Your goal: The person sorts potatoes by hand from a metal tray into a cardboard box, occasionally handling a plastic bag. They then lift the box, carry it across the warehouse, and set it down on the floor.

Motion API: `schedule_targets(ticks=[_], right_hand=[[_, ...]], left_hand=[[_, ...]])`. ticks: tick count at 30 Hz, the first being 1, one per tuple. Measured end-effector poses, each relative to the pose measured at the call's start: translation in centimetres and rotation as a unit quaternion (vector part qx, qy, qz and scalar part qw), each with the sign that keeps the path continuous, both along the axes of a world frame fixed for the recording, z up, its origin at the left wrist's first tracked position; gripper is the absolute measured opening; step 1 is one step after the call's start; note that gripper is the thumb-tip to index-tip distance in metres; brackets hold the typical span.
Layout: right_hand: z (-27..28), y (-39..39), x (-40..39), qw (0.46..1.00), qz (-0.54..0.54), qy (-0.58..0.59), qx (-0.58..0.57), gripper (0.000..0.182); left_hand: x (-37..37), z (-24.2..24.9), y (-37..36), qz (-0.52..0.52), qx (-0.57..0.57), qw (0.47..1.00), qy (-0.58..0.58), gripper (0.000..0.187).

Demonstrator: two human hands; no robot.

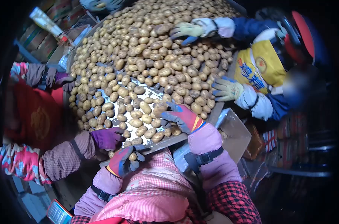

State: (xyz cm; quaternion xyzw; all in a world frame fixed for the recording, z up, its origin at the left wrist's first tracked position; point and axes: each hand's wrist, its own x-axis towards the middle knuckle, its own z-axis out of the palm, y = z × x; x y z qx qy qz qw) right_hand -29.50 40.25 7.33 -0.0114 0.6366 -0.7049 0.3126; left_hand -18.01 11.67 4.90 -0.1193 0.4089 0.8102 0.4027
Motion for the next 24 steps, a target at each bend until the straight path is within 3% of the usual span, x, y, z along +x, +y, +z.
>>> schedule_targets(ticks=[1, 5, 6, 8, 9, 11, 12, 15, 16, 19, 21, 24], right_hand=[[0.0, 0.3, 1.0, 1.0, -0.016, 0.003, -0.002, 0.038], [1.0, 0.6, 5.8, 0.953, -0.099, 0.01, -0.285, 0.045], [-1.7, 0.8, 6.6, 0.963, -0.158, 0.063, -0.211, 0.046], [-3.0, 1.4, 7.9, 0.938, -0.227, 0.037, -0.258, 0.049], [-1.3, 1.5, 8.5, 0.894, -0.234, -0.031, -0.381, 0.052], [-1.0, 3.0, 10.2, 0.879, -0.295, -0.032, -0.373, 0.053], [-0.5, 3.8, 11.4, 0.852, -0.345, -0.048, -0.391, 0.051], [0.4, 5.5, 15.4, 0.783, -0.472, -0.089, -0.396, 0.042], [-0.8, 6.1, 16.8, 0.767, -0.489, -0.129, -0.394, 0.041], [-3.7, 7.5, 22.7, 0.725, -0.487, -0.158, -0.461, 0.043], [-3.5, 9.3, 24.9, 0.705, -0.519, -0.188, -0.445, 0.044], [-2.2, 12.9, 27.0, 0.691, -0.611, -0.132, -0.362, 0.024]], left_hand=[[0.2, 0.0, 0.3, -0.016, -0.002, 1.0, 0.003, 0.045], [0.7, -0.9, 0.9, -0.085, -0.039, 0.993, 0.068, 0.044], [0.9, -0.9, 1.4, -0.062, 0.003, 0.998, 0.027, 0.042], [1.2, -0.6, 2.5, -0.02, 0.045, 0.999, -0.023, 0.042], [1.4, -0.4, 3.1, -0.014, 0.053, 0.998, 0.003, 0.048], [1.2, -0.9, 3.8, -0.056, 0.037, 0.997, 0.044, 0.054], [1.7, 0.3, 4.8, -0.014, 0.015, 0.999, 0.039, 0.06], [1.1, -0.7, 4.6, -0.069, -0.015, 0.996, 0.057, 0.06], [1.1, -0.4, 4.8, -0.054, 0.054, 0.997, 0.031, 0.059], [0.8, -0.7, 5.3, -0.083, 0.064, 0.994, 0.039, 0.056], [0.6, -0.3, 5.5, -0.101, 0.067, 0.992, 0.027, 0.055], [0.0, -0.8, 5.3, -0.116, 0.082, 0.989, 0.037, 0.056]])
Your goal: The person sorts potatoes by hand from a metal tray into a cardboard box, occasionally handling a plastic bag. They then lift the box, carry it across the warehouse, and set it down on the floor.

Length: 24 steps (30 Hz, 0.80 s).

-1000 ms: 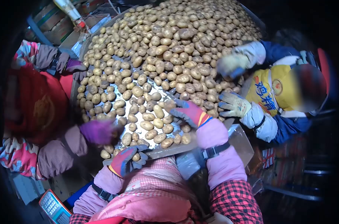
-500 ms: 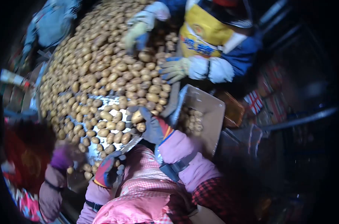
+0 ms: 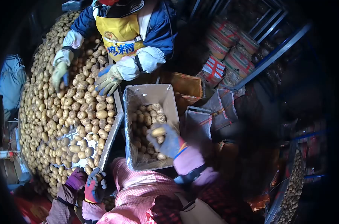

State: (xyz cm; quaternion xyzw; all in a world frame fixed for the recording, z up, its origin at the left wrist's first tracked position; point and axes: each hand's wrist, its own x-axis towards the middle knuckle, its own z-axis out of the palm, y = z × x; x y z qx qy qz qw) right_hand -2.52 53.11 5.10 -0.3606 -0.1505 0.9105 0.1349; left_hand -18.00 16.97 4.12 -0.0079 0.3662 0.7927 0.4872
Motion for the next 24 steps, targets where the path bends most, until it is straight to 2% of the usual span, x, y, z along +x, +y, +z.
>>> schedule_targets(ticks=[1, 2, 3, 4, 6, 8, 9, 10, 11, 12, 13, 14, 15, 17, 18, 19, 21, 22, 23, 24], right_hand=[[0.4, 2.4, 1.4, 0.999, -0.048, 0.008, 0.004, 0.017], [-0.8, 5.9, 3.2, 0.985, -0.106, 0.034, 0.128, 0.016], [0.4, 9.7, 4.8, 0.975, -0.119, 0.186, -0.022, 0.016], [-0.4, 13.2, 7.0, 0.953, -0.155, 0.08, 0.246, 0.027], [-2.1, 15.8, 10.5, 0.853, -0.172, -0.037, 0.491, 0.038], [-3.3, 16.0, 10.2, 0.729, 0.008, -0.155, 0.666, 0.035], [-3.2, 13.3, 8.1, 0.751, 0.061, -0.191, 0.629, 0.035], [-3.2, 10.6, 5.9, 0.766, 0.116, -0.227, 0.59, 0.035], [-1.2, 4.5, 2.3, 0.874, 0.167, -0.077, 0.449, 0.037], [0.8, -1.4, -1.3, 0.938, 0.22, 0.025, 0.268, 0.04], [0.1, -5.6, -3.1, 0.864, 0.327, 0.077, 0.375, 0.049], [-0.6, -9.8, -4.8, 0.758, 0.402, 0.139, 0.494, 0.059], [-1.3, -14.0, -6.5, 0.652, 0.432, 0.208, 0.587, 0.07], [-1.4, -16.7, -6.7, 0.488, 0.513, 0.078, 0.701, 0.069], [-0.4, -15.3, -7.4, 0.538, 0.529, 0.137, 0.642, 0.063], [-3.2, -14.9, -6.9, 0.562, 0.392, 0.151, 0.712, 0.048], [-3.8, -11.5, -5.6, 0.788, 0.337, 0.06, 0.512, 0.022], [-3.6, -8.7, -5.1, 0.733, 0.24, 0.045, 0.635, 0.024], [-2.3, -5.3, -4.3, 0.832, 0.292, 0.028, 0.471, 0.018], [-1.0, -1.9, -3.4, 0.906, 0.306, -0.017, 0.293, 0.019]], left_hand=[[-0.1, 0.0, 0.0, -0.002, -0.001, 1.0, 0.003, 0.056], [-0.1, 0.1, -0.1, 0.009, -0.02, 1.0, 0.022, 0.056], [0.0, 0.2, -0.2, 0.02, -0.04, 0.998, 0.039, 0.057], [0.1, 0.5, -0.3, 0.034, -0.062, 0.997, 0.034, 0.058], [0.4, 1.2, -0.2, 0.027, -0.078, 0.996, 0.033, 0.063], [0.1, 0.8, -0.7, -0.015, -0.022, 1.0, 0.001, 0.069], [0.2, 1.2, -0.2, -0.034, -0.005, 0.999, -0.028, 0.071], [0.5, 1.9, 0.2, -0.04, -0.038, 0.998, -0.024, 0.07], [0.9, 2.6, 0.6, -0.045, -0.071, 0.996, -0.022, 0.069], [1.0, 2.7, 1.0, -0.076, -0.07, 0.994, -0.028, 0.067], [0.9, 2.7, 1.4, -0.107, -0.065, 0.992, -0.033, 0.065], [1.0, 3.0, 2.0, -0.131, -0.087, 0.987, -0.005, 0.06], [0.9, 1.1, 1.7, -0.166, -0.034, 0.985, 0.02, 0.061], [1.4, 4.0, 2.4, -0.182, -0.154, 0.968, 0.075, 0.066], [0.9, 4.7, 2.1, -0.236, -0.122, 0.964, 0.014, 0.07], [0.8, 4.6, 1.7, -0.232, -0.122, 0.965, 0.014, 0.07], [1.4, 4.0, 0.3, -0.168, -0.147, 0.975, 0.003, 0.076], [1.6, 3.5, 0.1, -0.139, -0.115, 0.983, -0.02, 0.078], [1.2, 3.4, -0.5, -0.14, -0.132, 0.981, -0.008, 0.07], [1.0, 3.3, -1.0, -0.115, -0.132, 0.984, -0.026, 0.068]])
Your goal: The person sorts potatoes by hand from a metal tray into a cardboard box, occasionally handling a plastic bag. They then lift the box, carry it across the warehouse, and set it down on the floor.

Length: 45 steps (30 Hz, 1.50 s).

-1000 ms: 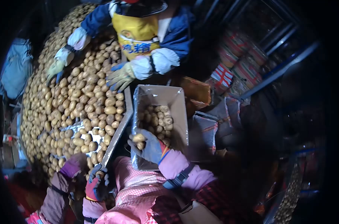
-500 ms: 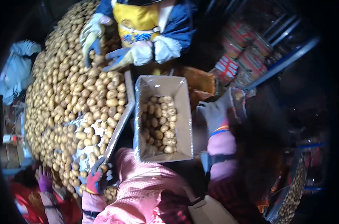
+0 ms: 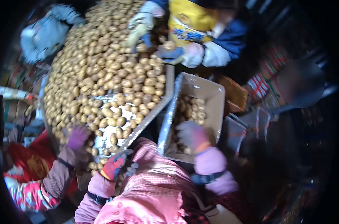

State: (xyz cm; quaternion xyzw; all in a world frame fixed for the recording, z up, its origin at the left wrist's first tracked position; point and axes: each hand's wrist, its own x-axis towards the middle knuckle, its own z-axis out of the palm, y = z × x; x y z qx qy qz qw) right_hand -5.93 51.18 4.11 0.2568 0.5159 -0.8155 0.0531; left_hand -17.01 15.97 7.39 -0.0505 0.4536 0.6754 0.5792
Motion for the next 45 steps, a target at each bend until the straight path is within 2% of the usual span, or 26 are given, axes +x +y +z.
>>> schedule_targets(ticks=[2, 3, 4, 6, 11, 12, 16, 18, 20, 22, 23, 25, 26, 27, 29, 31, 34, 36, 37, 38, 39, 40, 42, 43, 44, 45], right_hand=[[-0.6, 5.9, 3.3, 0.965, -0.19, -0.026, 0.178, 0.023], [-1.8, 10.4, 5.7, 0.956, -0.245, -0.026, 0.159, 0.024], [1.9, 9.6, 5.4, 0.919, -0.297, -0.09, 0.243, 0.024], [0.7, 14.1, 9.0, 0.888, -0.33, -0.104, 0.302, 0.023], [-4.7, 20.2, 16.3, 0.807, -0.288, -0.262, 0.444, 0.026], [-6.3, 20.8, 17.4, 0.784, -0.263, -0.3, 0.475, 0.028], [-10.9, 20.8, 18.1, 0.662, -0.13, -0.405, 0.617, 0.035], [-11.8, 20.3, 15.8, 0.607, -0.126, -0.368, 0.693, 0.039], [-4.2, 13.1, 7.3, 0.627, -0.16, -0.328, 0.689, 0.051], [-6.0, 13.1, 2.9, 0.558, -0.126, -0.168, 0.803, 0.058], [-4.0, 11.2, -0.9, 0.607, -0.049, -0.163, 0.776, 0.061], [-2.2, 5.9, -7.1, 0.638, 0.051, -0.085, 0.763, 0.067], [-2.5, 3.8, -9.1, 0.623, 0.072, -0.012, 0.779, 0.07], [-3.1, 2.3, -11.3, 0.575, 0.123, 0.029, 0.808, 0.072], [-0.7, -1.8, -15.5, 0.566, 0.19, 0.031, 0.802, 0.079], [-1.5, -4.0, -19.4, 0.576, 0.205, 0.007, 0.792, 0.085], [-4.1, -9.9, -22.8, 0.547, 0.275, -0.106, 0.784, 0.104], [-1.1, -14.9, -23.4, 0.558, 0.281, -0.094, 0.775, 0.105], [-1.6, -16.5, -23.6, 0.543, 0.292, -0.072, 0.784, 0.104], [-3.3, -17.8, -23.6, 0.538, 0.301, 0.009, 0.787, 0.1], [-3.8, -19.2, -23.5, 0.55, 0.316, 0.071, 0.77, 0.093], [-4.1, -20.4, -23.4, 0.574, 0.344, 0.139, 0.729, 0.086], [-3.8, -21.1, -24.7, 0.648, 0.395, 0.273, 0.592, 0.073], [-5.3, -20.6, -26.6, 0.681, 0.38, 0.357, 0.514, 0.068], [-4.4, -18.5, -29.0, 0.737, 0.344, 0.342, 0.471, 0.063], [-3.5, -16.4, -31.4, 0.79, 0.303, 0.329, 0.42, 0.059]], left_hand=[[-0.1, -0.5, -0.8, 0.038, 0.019, 0.999, -0.031, 0.06], [-0.2, -0.5, -1.2, 0.052, 0.004, 0.998, -0.033, 0.057], [-0.2, -0.7, -1.5, 0.062, 0.003, 0.997, -0.033, 0.056], [-0.3, -1.0, -2.0, 0.08, 0.002, 0.996, -0.038, 0.054], [-0.3, -3.0, -4.1, 0.135, 0.05, 0.986, -0.08, 0.054], [-0.5, -2.6, -4.5, 0.124, 0.004, 0.991, -0.052, 0.055], [-0.8, -2.2, -5.8, 0.151, -0.018, 0.988, -0.021, 0.049], [-0.7, -2.8, -6.5, 0.169, -0.018, 0.985, -0.015, 0.049], [-0.5, -3.4, -7.4, 0.194, 0.016, 0.981, -0.022, 0.051], [-0.5, -3.5, -8.1, 0.198, 0.01, 0.98, -0.027, 0.052], [-0.5, -3.7, -8.4, 0.199, 0.006, 0.98, -0.031, 0.053], [-0.1, -4.1, -8.8, 0.217, 0.011, 0.975, -0.036, 0.053], [0.0, -4.1, -8.8, 0.219, -0.007, 0.975, -0.031, 0.053], [0.1, -4.1, -9.0, 0.22, -0.025, 0.975, -0.027, 0.052], [0.3, -4.6, -9.4, 0.235, -0.022, 0.971, -0.023, 0.052], [0.4, -4.5, -9.6, 0.237, -0.048, 0.97, -0.016, 0.051], [0.8, -5.0, -10.1, 0.255, -0.041, 0.966, -0.03, 0.05], [0.2, -3.9, -9.4, 0.267, -0.048, 0.961, -0.048, 0.049], [0.3, -4.3, -9.4, 0.269, -0.048, 0.961, -0.051, 0.049], [0.6, -5.1, -9.7, 0.287, -0.03, 0.954, -0.075, 0.049], [0.2, -4.9, -9.4, 0.305, -0.011, 0.947, -0.097, 0.05], [0.0, -4.3, -9.3, 0.293, -0.044, 0.951, -0.087, 0.052], [-0.3, -4.1, -9.2, 0.285, -0.056, 0.954, -0.078, 0.053], [-0.3, -4.2, -9.3, 0.278, -0.07, 0.955, -0.071, 0.053], [-0.2, -5.0, -10.2, 0.291, 0.077, 0.944, -0.133, 0.044], [0.0, -5.8, -10.4, 0.299, 0.07, 0.942, -0.137, 0.044]])
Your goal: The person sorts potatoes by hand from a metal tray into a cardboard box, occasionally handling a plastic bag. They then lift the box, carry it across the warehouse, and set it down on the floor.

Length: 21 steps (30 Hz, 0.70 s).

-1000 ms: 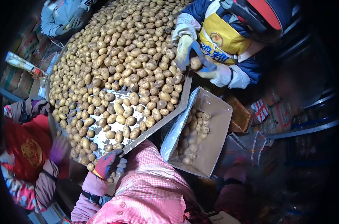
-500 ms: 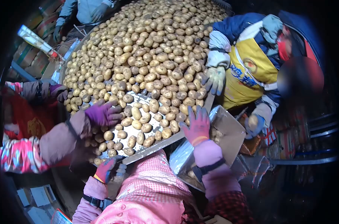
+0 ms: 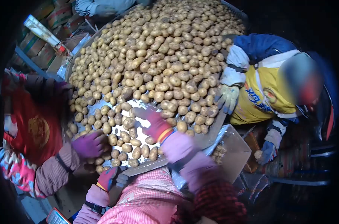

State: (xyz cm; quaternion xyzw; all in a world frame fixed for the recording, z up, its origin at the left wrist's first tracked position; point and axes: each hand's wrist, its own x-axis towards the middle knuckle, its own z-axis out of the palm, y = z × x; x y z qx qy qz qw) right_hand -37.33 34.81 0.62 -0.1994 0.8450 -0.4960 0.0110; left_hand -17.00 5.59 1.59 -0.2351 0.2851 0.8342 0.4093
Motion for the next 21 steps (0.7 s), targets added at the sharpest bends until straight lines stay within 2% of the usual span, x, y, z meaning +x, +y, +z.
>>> schedule_targets(ticks=[2, 3, 4, 6, 7, 9, 10, 12, 14, 15, 17, 18, 19, 20, 21], right_hand=[[2.2, 4.6, -4.8, 0.983, -0.11, -0.063, -0.135, 0.055], [5.2, 7.1, -7.2, 0.976, -0.168, 0.103, 0.096, 0.054], [2.3, 11.0, -10.9, 0.952, -0.214, 0.142, 0.169, 0.056], [-0.6, 14.9, -14.9, 0.934, -0.268, 0.045, 0.233, 0.061], [-0.6, 13.9, -15.1, 0.937, -0.26, 0.044, 0.228, 0.061], [1.0, 11.6, -13.6, 0.918, -0.218, -0.071, 0.323, 0.064], [1.4, 10.1, -12.2, 0.914, -0.231, -0.029, 0.331, 0.064], [1.3, 8.7, -9.9, 0.93, -0.231, -0.044, 0.283, 0.061], [0.1, 6.4, -7.2, 0.963, -0.199, 0.001, 0.183, 0.057], [-3.2, 5.2, -6.9, 0.965, -0.172, 0.106, 0.169, 0.053], [-2.7, -1.2, -4.0, 0.988, -0.12, 0.091, -0.032, 0.041], [0.2, -4.1, -1.7, 0.983, -0.083, 0.032, 0.158, 0.042], [3.1, -7.0, 0.6, 0.939, -0.012, 0.0, 0.344, 0.043], [-0.1, -9.5, 3.6, 0.928, -0.074, 0.163, 0.327, 0.048], [0.2, -10.7, 4.8, 0.947, -0.049, 0.133, 0.289, 0.049]], left_hand=[[0.8, -0.9, 0.0, 0.013, -0.098, 0.995, 0.005, 0.042], [0.3, 0.7, 0.7, 0.01, -0.135, 0.99, 0.027, 0.041], [-0.1, 1.3, 0.9, 0.02, -0.14, 0.99, 0.02, 0.041], [-0.4, 2.1, 0.7, -0.02, -0.139, 0.99, 0.002, 0.039], [0.4, 0.5, 0.6, 0.002, -0.183, 0.983, 0.002, 0.039], [0.4, 0.9, 1.1, 0.017, -0.191, 0.981, 0.006, 0.039], [0.2, 1.1, 1.1, 0.026, -0.194, 0.981, 0.016, 0.039], [0.0, 1.6, 0.9, 0.017, -0.182, 0.983, 0.019, 0.04], [-0.2, 1.8, 1.0, -0.01, -0.174, 0.985, 0.003, 0.039], [-0.4, 1.8, 0.9, -0.033, -0.171, 0.985, 0.002, 0.043], [-0.3, 0.9, 0.4, -0.049, -0.152, 0.987, -0.004, 0.046], [-0.4, 0.6, 0.4, -0.056, -0.141, 0.988, -0.015, 0.049], [-1.1, 2.2, 0.9, -0.073, -0.157, 0.985, -0.017, 0.051], [-1.0, 1.9, 0.9, -0.081, -0.159, 0.984, -0.013, 0.051], [-0.7, 1.2, 0.7, -0.077, -0.137, 0.988, -0.008, 0.052]])
